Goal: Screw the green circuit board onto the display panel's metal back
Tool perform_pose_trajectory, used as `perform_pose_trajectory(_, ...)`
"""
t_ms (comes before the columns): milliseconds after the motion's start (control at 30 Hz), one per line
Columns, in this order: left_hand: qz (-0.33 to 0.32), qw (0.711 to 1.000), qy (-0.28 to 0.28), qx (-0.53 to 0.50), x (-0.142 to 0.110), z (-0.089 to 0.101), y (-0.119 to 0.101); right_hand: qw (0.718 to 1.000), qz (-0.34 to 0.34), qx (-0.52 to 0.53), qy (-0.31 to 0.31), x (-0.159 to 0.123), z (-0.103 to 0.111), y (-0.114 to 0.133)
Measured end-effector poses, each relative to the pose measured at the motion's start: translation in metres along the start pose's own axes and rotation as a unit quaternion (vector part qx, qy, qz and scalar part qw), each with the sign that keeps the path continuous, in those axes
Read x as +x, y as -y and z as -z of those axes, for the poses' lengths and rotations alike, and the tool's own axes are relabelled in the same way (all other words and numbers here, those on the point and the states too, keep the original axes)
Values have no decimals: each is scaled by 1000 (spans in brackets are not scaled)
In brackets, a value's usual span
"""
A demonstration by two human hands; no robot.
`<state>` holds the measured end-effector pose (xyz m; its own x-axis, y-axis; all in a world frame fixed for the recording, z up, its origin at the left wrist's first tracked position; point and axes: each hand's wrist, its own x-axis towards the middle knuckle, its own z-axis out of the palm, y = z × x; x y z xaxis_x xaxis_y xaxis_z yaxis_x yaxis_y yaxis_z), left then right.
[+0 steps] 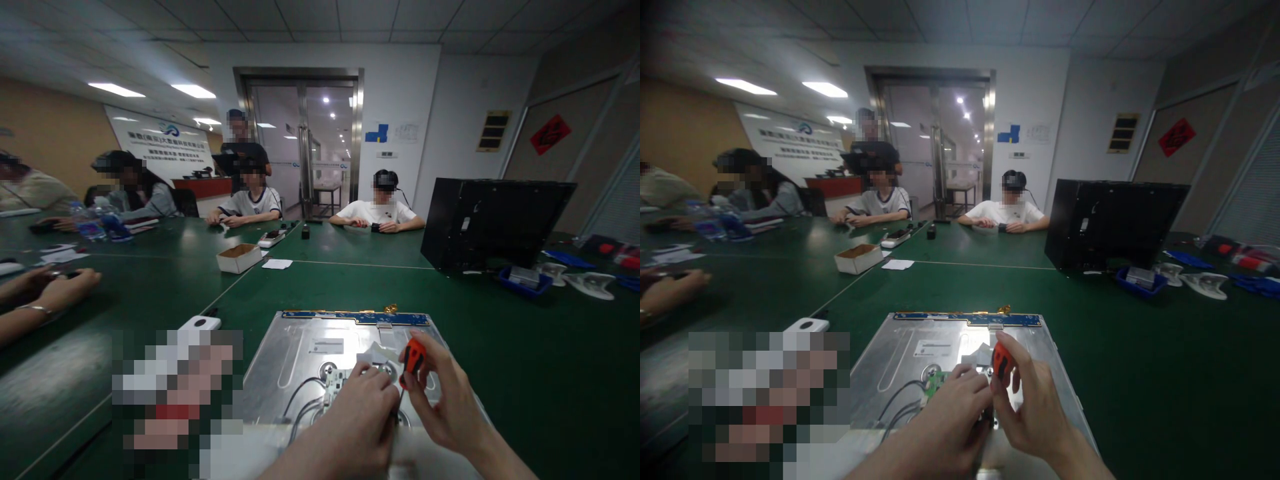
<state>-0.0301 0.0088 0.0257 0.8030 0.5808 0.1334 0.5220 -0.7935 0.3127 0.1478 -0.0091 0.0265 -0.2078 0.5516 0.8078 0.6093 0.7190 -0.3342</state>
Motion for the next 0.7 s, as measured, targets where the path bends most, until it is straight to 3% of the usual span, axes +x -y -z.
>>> perform_pose_trajectory(400,0,1000,0,-1,0,-1,0,997,5,-56,-47,-1,-6,-2)
perform_pose_trajectory(700,2,1000,5,-4,-1,2,-2,999,5,-47,-24,2,-1,1)
